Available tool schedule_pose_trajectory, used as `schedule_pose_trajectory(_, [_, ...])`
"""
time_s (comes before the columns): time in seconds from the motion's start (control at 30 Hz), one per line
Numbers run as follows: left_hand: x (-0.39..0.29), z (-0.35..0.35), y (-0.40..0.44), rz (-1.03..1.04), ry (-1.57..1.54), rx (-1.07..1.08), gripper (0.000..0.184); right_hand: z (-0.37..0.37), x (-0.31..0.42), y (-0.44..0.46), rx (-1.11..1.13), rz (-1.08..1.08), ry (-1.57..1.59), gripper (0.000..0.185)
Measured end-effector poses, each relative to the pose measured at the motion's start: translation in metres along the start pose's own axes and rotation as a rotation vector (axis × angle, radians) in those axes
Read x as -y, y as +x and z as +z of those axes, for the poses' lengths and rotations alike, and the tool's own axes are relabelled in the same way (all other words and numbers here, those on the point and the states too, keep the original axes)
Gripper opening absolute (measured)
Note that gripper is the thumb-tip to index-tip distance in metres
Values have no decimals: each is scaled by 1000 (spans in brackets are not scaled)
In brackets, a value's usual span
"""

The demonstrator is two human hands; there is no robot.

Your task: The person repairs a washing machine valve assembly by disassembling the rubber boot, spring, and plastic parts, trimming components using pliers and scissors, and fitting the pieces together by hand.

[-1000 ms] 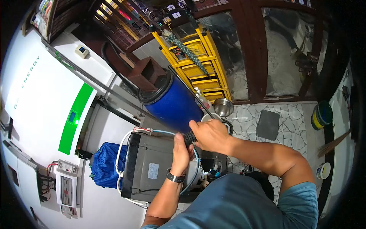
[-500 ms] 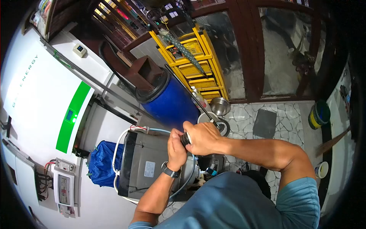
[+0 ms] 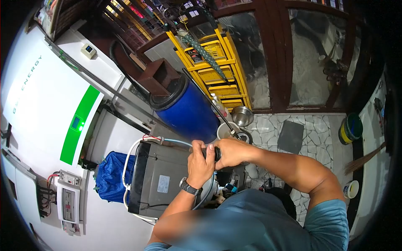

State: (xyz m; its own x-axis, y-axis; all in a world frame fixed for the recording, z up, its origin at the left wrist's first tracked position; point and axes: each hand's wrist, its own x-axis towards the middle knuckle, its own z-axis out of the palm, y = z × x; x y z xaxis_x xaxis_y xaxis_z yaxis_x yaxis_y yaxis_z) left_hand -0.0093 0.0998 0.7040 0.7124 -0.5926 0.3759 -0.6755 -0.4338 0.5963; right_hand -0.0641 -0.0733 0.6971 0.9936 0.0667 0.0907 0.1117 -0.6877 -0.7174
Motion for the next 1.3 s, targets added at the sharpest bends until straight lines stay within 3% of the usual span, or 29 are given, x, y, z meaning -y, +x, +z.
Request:
schedule_pose_trajectory(0.07, [3,6,-3,21,20,16,26,2,2,-6,259,169,205,50])
schedule_pose_trajectory(0.17, [1,8,-6,35,-96,52,20,15,-1,-12,249,74,350,40])
schedule_pose_trajectory(0.27, [3,-2,-11,-13,-131,129,18,30,2,-22,183,118,562,34])
schedule_pose_trajectory(0.43, [27,9,-22,26,-236,230,15,50,-1,-32,146,127,544,34])
schedule_pose_trajectory(0.5, [36,15,-28,-15,-235,267,14,67,-8,-36,41,104,427,41])
schedule_pose_trajectory(0.67, [61,34,-47,-119,-236,273,19,71,-11,-38,41,152,157,53])
schedule_pose_trajectory(0.77, [62,35,-45,-475,-475,406,25,72,-13,-36,11,79,41,50])
schedule_pose_trajectory(0.93, [58,39,-45,-545,-691,361,29,68,-9,-38,-75,53,105,47])
schedule_pose_trajectory(1.0, [79,53,-53,-338,-542,226,32,75,-12,-38,-103,75,84,47])
schedule_pose_trajectory(1.07, [58,47,-47,-412,-543,201,32,74,-13,-36,-114,90,67,49])
schedule_pose_trajectory(1.13, [47,36,-35,-280,-303,72,38,68,-7,-32,-231,111,90,51])
schedule_pose_trajectory(1.2, [35,22,-27,-275,-225,70,41,59,-10,-28,-250,94,71,54])
schedule_pose_trajectory(1.3, [24,16,-37,-57,-60,84,40,50,-14,-30,-216,-7,46,63])
